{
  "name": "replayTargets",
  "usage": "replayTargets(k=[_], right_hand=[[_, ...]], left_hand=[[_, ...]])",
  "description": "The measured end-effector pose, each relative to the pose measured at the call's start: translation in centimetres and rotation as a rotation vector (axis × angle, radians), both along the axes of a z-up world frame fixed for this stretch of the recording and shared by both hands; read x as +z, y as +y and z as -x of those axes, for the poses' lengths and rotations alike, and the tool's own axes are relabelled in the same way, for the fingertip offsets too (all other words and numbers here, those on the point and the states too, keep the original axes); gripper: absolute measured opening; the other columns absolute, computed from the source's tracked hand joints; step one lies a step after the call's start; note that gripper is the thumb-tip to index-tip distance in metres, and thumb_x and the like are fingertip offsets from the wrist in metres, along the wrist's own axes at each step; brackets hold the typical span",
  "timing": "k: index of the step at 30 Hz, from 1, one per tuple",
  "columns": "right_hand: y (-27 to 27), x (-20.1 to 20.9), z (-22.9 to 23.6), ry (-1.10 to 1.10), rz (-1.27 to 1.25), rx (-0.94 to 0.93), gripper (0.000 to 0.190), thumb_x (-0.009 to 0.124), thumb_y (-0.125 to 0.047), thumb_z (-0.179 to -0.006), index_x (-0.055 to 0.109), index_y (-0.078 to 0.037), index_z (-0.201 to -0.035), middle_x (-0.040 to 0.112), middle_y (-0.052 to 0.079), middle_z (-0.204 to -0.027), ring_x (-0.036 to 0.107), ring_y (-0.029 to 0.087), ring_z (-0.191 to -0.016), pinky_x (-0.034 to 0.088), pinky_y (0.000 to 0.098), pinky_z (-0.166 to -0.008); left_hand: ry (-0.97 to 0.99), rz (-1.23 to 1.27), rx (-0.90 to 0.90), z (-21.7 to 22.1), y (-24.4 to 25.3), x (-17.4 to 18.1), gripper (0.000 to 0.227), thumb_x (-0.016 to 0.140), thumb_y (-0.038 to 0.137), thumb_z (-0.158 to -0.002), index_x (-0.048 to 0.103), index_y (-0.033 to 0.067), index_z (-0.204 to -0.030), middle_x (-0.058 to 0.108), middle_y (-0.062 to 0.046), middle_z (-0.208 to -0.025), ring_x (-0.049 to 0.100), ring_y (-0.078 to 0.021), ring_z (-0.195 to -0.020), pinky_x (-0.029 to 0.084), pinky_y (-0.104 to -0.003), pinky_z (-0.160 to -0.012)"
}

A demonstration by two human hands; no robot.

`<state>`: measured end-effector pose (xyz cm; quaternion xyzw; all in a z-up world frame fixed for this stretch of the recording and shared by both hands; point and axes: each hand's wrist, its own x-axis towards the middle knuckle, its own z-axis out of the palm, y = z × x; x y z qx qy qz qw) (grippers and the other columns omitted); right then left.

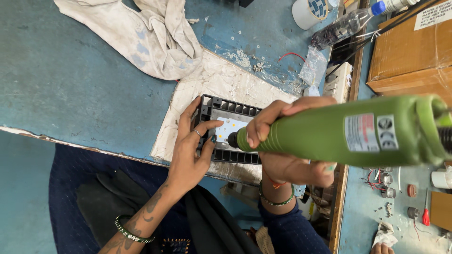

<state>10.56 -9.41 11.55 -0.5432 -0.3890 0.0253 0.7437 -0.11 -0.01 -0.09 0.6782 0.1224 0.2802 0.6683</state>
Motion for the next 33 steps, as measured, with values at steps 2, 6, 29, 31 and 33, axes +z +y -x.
replayTargets(k=[2,6,29,31,33], right_hand=[[-0.3,-0.1,0.3,0.004,0.015,0.032,0.084,0.06,-0.077,-0.082,0.04,0.0,-0.106,0.05,0.016,-0.068,0.052,0.02,-0.049,0.049,0.0355,-0.04],[-0.3,-0.6,0.2,0.032,0.025,0.026,0.09,0.057,-0.085,-0.079,0.039,-0.001,-0.106,0.051,0.016,-0.063,0.05,0.02,-0.045,0.047,0.0334,-0.038],[-2.0,1.1,-2.2,-0.07,-0.154,0.006,0.067,0.044,-0.068,-0.1,0.041,-0.003,-0.117,0.046,0.017,-0.072,0.047,0.018,-0.054,0.046,0.0326,-0.047],[-1.5,0.9,-2.3,-0.036,-0.154,0.057,0.065,0.046,-0.065,-0.1,0.04,-0.003,-0.118,0.046,0.018,-0.075,0.047,0.019,-0.057,0.046,0.0326,-0.049],[-1.1,0.6,-2.4,-0.022,-0.132,0.085,0.064,0.047,-0.064,-0.098,0.04,-0.004,-0.118,0.047,0.019,-0.076,0.048,0.02,-0.058,0.046,0.0331,-0.051]], left_hand=[[-0.003,-0.006,-0.001,0.0,0.1,0.0,0.046,0.06,-0.013,-0.081,0.069,0.0058,-0.123,0.029,-0.023,-0.163,0.032,-0.0417,-0.155,0.036,-0.045,-0.121],[-0.01,0.026,-0.01,0.1,-0.2,-0.4,0.048,0.057,-0.013,-0.08,0.068,0.0058,-0.123,0.028,-0.024,-0.164,0.031,-0.042,-0.155,0.038,-0.044,-0.119],[-0.009,0.043,0.168,-1.4,-0.1,-0.1,0.059,0.065,-0.007,-0.085,0.049,0.0022,-0.141,0.055,-0.017,-0.137,0.06,-0.0281,-0.127,0.048,-0.036,-0.108],[-0.005,0.042,0.168,-1.4,-0.1,0.0,0.059,0.066,-0.007,-0.084,0.05,0.0023,-0.141,0.056,-0.017,-0.136,0.061,-0.0276,-0.126,0.05,-0.036,-0.107],[-0.029,0.032,0.171,-1.4,0.0,0.1,0.06,0.066,-0.008,-0.084,0.049,0.0016,-0.141,0.055,-0.018,-0.137,0.06,-0.0286,-0.128,0.05,-0.036,-0.107]])
